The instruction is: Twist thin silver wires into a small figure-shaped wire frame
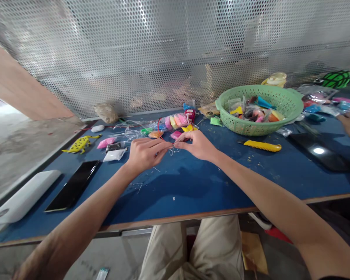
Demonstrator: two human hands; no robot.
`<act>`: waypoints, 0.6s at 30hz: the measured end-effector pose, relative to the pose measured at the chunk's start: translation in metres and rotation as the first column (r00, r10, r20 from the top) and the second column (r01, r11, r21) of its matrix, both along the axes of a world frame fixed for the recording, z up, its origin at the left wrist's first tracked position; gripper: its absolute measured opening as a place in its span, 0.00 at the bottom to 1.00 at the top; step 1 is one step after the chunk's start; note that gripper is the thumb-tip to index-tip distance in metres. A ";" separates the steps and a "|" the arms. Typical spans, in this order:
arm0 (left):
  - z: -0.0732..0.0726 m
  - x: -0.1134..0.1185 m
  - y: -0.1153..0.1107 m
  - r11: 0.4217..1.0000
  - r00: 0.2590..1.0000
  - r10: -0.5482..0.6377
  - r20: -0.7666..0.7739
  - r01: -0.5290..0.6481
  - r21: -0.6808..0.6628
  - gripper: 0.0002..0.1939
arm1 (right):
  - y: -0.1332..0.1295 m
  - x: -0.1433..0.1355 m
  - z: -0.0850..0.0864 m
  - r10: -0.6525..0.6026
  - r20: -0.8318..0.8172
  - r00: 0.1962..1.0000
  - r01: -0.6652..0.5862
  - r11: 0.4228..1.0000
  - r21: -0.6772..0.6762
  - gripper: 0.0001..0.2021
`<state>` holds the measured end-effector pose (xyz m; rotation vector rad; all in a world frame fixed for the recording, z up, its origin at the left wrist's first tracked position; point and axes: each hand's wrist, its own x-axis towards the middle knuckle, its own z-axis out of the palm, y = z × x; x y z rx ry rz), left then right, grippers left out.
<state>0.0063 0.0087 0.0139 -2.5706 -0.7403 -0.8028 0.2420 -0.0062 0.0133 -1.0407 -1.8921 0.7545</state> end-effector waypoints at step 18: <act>0.017 0.009 0.000 0.691 0.993 -0.073 0.089 0.115 -0.714 0.15 | -0.002 0.003 -0.006 -0.146 0.334 0.931 0.021 0.937 0.349 0.07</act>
